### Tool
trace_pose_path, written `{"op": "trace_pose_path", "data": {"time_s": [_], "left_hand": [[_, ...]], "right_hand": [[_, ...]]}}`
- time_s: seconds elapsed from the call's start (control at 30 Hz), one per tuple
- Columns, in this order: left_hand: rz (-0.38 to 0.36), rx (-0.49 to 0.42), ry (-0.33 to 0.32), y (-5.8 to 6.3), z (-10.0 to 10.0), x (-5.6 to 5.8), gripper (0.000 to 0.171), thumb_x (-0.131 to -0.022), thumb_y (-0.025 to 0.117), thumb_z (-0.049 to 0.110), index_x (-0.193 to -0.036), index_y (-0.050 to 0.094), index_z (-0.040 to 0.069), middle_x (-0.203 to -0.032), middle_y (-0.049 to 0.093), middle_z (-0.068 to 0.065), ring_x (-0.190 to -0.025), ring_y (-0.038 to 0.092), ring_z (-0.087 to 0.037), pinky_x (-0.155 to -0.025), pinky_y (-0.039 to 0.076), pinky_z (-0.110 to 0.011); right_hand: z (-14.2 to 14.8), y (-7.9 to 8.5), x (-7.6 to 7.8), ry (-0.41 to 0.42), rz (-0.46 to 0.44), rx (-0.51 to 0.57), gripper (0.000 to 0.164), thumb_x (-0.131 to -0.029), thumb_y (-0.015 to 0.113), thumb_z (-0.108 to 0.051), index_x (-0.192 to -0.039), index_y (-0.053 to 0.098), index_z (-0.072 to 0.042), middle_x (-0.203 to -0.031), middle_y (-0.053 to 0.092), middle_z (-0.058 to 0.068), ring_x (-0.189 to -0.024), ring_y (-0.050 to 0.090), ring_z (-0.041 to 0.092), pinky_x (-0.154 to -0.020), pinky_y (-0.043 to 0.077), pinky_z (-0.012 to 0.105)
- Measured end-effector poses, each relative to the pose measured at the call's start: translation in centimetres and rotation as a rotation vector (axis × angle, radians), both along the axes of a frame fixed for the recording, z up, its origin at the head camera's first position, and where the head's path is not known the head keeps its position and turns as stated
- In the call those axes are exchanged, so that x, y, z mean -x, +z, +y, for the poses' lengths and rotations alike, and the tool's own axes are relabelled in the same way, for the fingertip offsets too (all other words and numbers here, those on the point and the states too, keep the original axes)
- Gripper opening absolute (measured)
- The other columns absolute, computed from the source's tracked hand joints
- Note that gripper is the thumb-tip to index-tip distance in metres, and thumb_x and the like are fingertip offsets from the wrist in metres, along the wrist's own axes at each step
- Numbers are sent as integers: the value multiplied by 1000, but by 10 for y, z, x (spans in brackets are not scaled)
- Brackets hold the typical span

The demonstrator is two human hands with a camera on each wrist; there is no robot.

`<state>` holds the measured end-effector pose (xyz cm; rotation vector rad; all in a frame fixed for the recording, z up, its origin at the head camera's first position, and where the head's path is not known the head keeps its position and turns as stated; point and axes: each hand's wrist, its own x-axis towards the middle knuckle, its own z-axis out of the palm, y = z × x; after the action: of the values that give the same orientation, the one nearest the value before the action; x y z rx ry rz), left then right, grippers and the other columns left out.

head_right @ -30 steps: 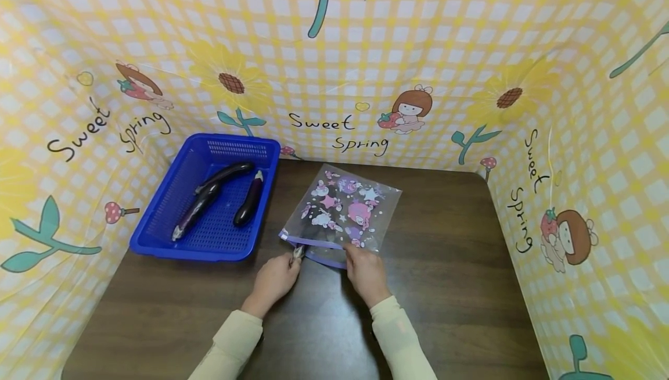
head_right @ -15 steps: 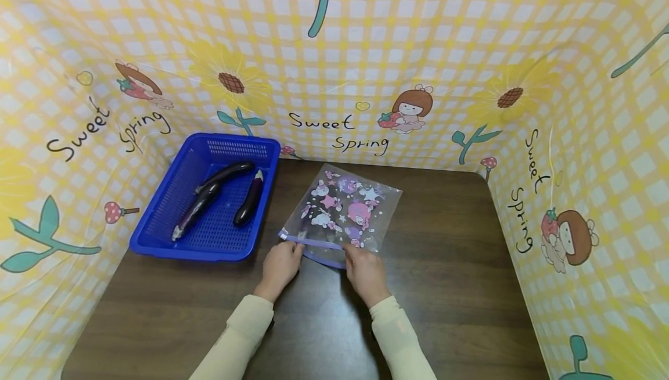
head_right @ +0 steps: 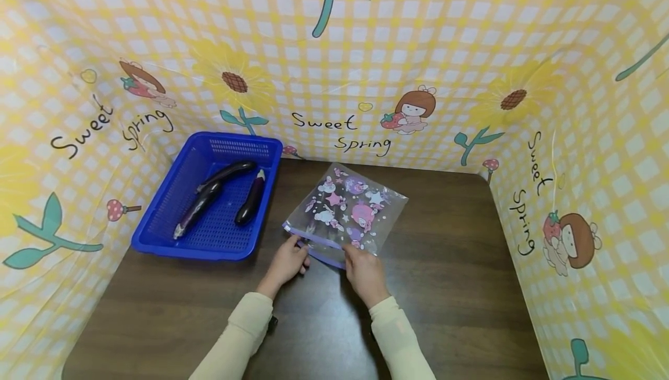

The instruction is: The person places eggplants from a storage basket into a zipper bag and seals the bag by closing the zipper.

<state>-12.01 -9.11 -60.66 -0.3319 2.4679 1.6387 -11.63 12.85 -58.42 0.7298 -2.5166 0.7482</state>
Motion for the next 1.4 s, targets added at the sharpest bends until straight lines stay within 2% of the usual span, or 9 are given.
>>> {"op": "trace_pose_path", "data": {"time_s": [0.1,0.2,0.37,0.5,0.57,0.7,0.8,0.97,1.4], "left_hand": [[-27,-6,-60,3,-2,-2,48,-102,54,12,-145,44,-5,-73,66,-8,-52,60,-19,-51,48,-31],[-5,30,-107,14,-8,-7,34,-101,55,13,-130,59,-5,-72,65,-5,-54,60,-17,-52,48,-29],[71,-13,-177,54,-26,-14,19,-102,56,12,-105,70,-1,-73,64,-3,-57,62,-17,-55,49,-30],[192,-12,-46,92,-47,-7,18,-102,57,13,-104,71,2,-72,66,-6,-60,65,-25,-54,50,-33],[265,125,79,102,-61,2,19,-102,57,17,-102,72,5,-73,67,-7,-62,64,-28,-55,49,-37],[226,545,153,95,-95,24,25,-100,52,19,-114,68,4,-98,68,-18,-84,66,-41,-70,51,-53],[54,728,-33,76,-117,36,38,-100,50,15,-135,59,4,-130,52,-31,-111,56,-52,-85,47,-64],[-154,697,-252,51,-134,42,50,-99,48,12,-148,51,9,-152,27,-34,-130,38,-56,-96,39,-68],[24,652,-139,53,-133,44,27,-102,52,16,-121,68,6,-124,53,-27,-106,58,-47,-86,47,-61]], "right_hand": [[0,1,0,-4,-5,2,19,-85,77,0,-103,73,-5,-84,74,11,-66,69,30,-59,54,46],[0,1,-1,-4,-9,4,19,-85,76,-1,-103,73,-5,-85,74,11,-66,69,31,-59,54,46],[0,3,0,3,6,15,19,-84,77,0,-103,73,-4,-84,73,11,-65,69,31,-58,53,46],[0,5,1,5,14,24,19,-84,77,1,-102,73,-4,-84,73,12,-64,68,31,-58,54,46],[0,6,2,3,11,21,19,-84,77,1,-102,73,-4,-84,73,11,-65,69,31,-58,54,46],[-1,8,1,-3,-1,16,19,-84,77,1,-102,73,-5,-84,74,11,-66,69,31,-59,54,47],[-1,8,0,-4,-4,14,19,-84,77,1,-101,73,-5,-85,74,11,-66,69,31,-59,54,47],[-1,6,-2,12,-4,13,19,-84,77,1,-101,73,-5,-84,73,10,-65,68,32,-58,54,47],[0,4,-1,7,-25,14,19,-84,77,0,-102,73,-5,-85,73,10,-65,68,30,-59,54,46]]}}
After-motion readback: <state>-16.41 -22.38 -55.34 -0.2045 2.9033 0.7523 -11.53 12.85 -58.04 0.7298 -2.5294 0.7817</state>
